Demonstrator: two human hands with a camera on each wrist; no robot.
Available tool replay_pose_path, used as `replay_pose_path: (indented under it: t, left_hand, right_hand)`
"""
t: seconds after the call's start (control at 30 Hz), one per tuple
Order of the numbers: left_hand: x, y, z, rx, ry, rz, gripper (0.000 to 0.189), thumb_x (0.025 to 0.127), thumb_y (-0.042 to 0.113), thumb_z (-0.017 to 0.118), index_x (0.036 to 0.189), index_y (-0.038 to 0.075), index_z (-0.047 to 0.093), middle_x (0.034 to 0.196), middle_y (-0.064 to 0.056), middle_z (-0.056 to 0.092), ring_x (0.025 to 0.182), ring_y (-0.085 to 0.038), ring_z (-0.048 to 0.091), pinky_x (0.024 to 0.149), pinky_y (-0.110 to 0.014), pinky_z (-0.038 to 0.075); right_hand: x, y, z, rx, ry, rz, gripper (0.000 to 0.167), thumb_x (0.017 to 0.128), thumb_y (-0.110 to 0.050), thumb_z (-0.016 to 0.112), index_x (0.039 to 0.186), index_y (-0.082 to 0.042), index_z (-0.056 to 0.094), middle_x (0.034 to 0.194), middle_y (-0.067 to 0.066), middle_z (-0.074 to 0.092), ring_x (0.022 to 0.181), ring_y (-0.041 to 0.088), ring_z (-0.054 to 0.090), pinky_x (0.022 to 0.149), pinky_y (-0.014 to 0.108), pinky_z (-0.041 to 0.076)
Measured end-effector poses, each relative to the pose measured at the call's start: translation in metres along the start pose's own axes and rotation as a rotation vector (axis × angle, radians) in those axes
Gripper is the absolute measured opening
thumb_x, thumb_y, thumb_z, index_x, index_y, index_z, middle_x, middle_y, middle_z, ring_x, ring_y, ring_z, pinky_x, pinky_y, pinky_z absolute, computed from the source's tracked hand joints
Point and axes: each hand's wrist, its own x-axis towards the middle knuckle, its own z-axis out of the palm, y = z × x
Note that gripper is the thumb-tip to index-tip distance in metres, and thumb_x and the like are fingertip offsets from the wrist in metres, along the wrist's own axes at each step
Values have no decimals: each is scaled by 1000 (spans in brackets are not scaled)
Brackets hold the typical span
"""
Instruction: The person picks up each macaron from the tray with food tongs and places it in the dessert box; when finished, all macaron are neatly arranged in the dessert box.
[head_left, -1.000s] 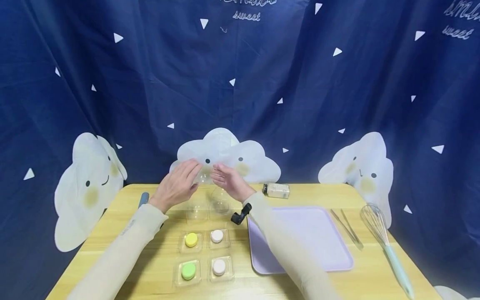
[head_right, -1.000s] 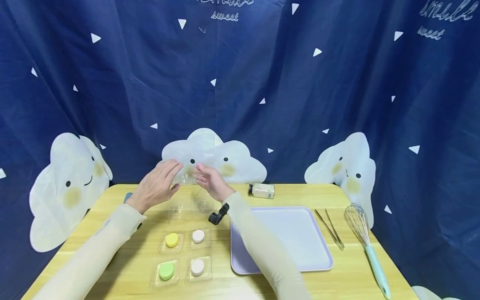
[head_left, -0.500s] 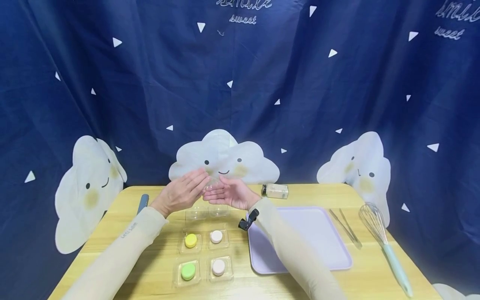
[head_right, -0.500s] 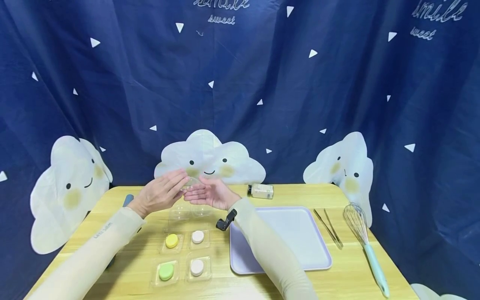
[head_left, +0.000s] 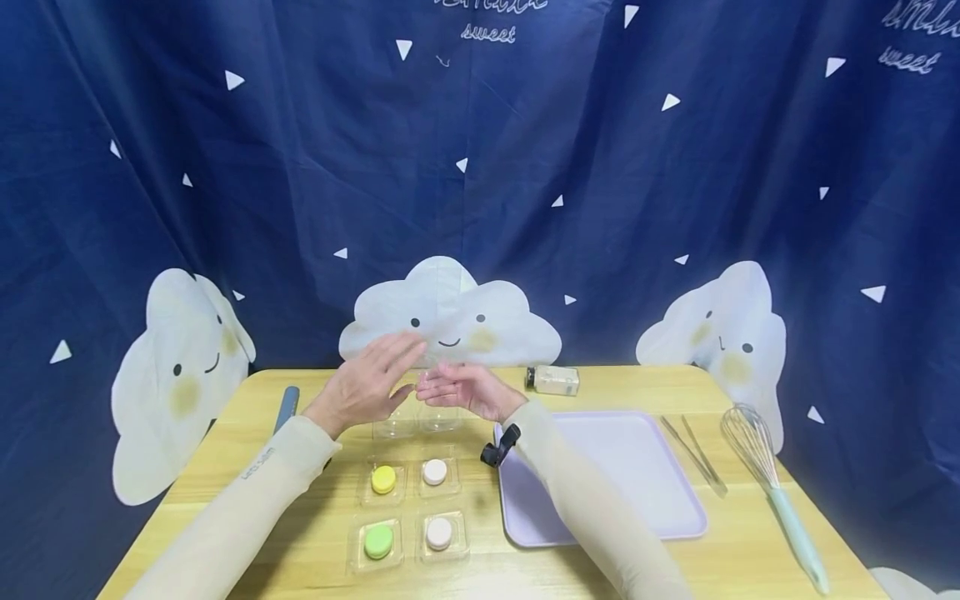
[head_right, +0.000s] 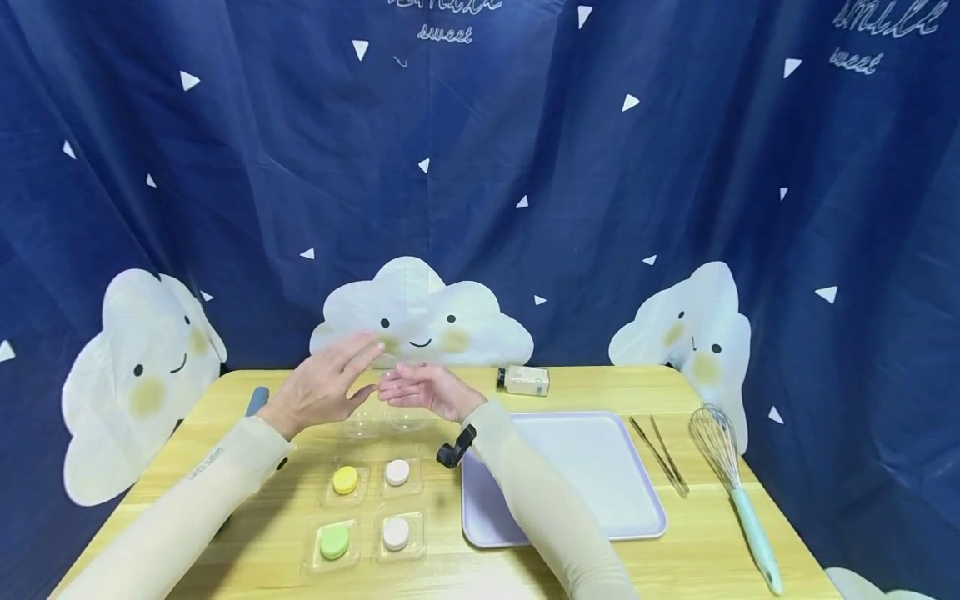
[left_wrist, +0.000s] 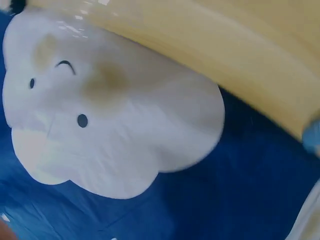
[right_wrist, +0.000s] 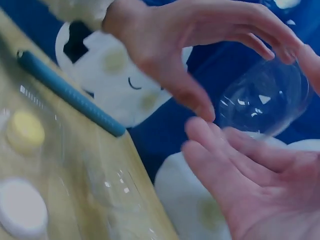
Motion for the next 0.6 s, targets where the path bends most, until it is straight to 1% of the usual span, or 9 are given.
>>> replay_pose_path:
  t: [0.07, 0.13, 0.2, 0.27, 0.3, 0.37, 0.43, 0.53, 0.6]
  left_hand:
    - [2, 1, -3, -128, -21, -182, 91, 69, 22, 88, 147, -1, 48, 149, -20, 53, 136, -36, 52, 119, -41, 41]
    - [5, 3, -9, -284, -80, -407, 100, 68, 27, 92, 152, 6, 43, 155, -16, 47, 141, -34, 48, 120, -44, 40]
    - [9, 1, -17, -476, -167, -633, 104, 69, 33, 93, 156, 12, 39, 158, -13, 44, 144, -33, 44, 120, -48, 39]
    - [12, 0, -26, -673, -254, -809, 102, 74, 35, 91, 158, 15, 36, 160, -11, 42, 147, -33, 41, 121, -53, 37]
    - [13, -1, -29, -765, -291, -869, 98, 77, 35, 89, 158, 15, 36, 161, -11, 42, 148, -35, 40, 121, -57, 36]
    - [14, -2, -33, -938, -327, -923, 91, 82, 31, 85, 157, 11, 38, 160, -15, 43, 148, -39, 39, 123, -58, 33]
    - [13, -1, -36, -1058, -335, -924, 85, 84, 24, 83, 155, 8, 39, 160, -16, 42, 148, -40, 39, 124, -57, 32]
    - [10, 2, -40, -1127, -338, -894, 80, 85, 18, 81, 153, 5, 41, 158, -17, 45, 148, -39, 40, 123, -56, 33]
    - [7, 3, -43, -1119, -346, -871, 78, 84, 17, 82, 152, 4, 44, 156, -16, 48, 146, -38, 43, 122, -55, 35]
  right_hand:
    - [-2, -2, 4, -86, 79, -61, 55, 103, -18, 46, 143, 19, 39, 144, 41, 47, 118, 27, 69, 114, 45, 49]
    - [-3, -5, 9, -251, 179, -125, 57, 100, -21, 55, 144, 13, 44, 143, 35, 53, 122, 29, 66, 113, 42, 50]
    - [-4, -8, 16, -443, 283, -197, 57, 97, -22, 63, 145, 6, 48, 140, 28, 59, 125, 31, 65, 112, 40, 51]
    - [-5, -11, 23, -646, 370, -270, 60, 93, -24, 71, 144, 1, 51, 137, 21, 64, 126, 31, 64, 111, 38, 52]
    - [-5, -11, 25, -753, 406, -313, 62, 91, -24, 75, 144, -1, 52, 136, 18, 66, 126, 30, 64, 110, 37, 52]
    - [-6, -11, 29, -913, 446, -391, 66, 87, -23, 80, 143, -3, 53, 135, 14, 67, 127, 28, 64, 111, 37, 52]
    - [-8, -10, 32, -1059, 457, -451, 71, 84, -27, 83, 144, -5, 53, 137, 11, 66, 127, 25, 63, 111, 36, 52]
    - [-12, -5, 36, -1223, 449, -503, 75, 81, -34, 85, 145, -9, 52, 138, 7, 65, 127, 22, 62, 109, 36, 53]
    - [-15, -2, 41, -1270, 422, -516, 77, 82, -37, 84, 146, -11, 51, 140, 6, 64, 128, 21, 62, 109, 36, 53]
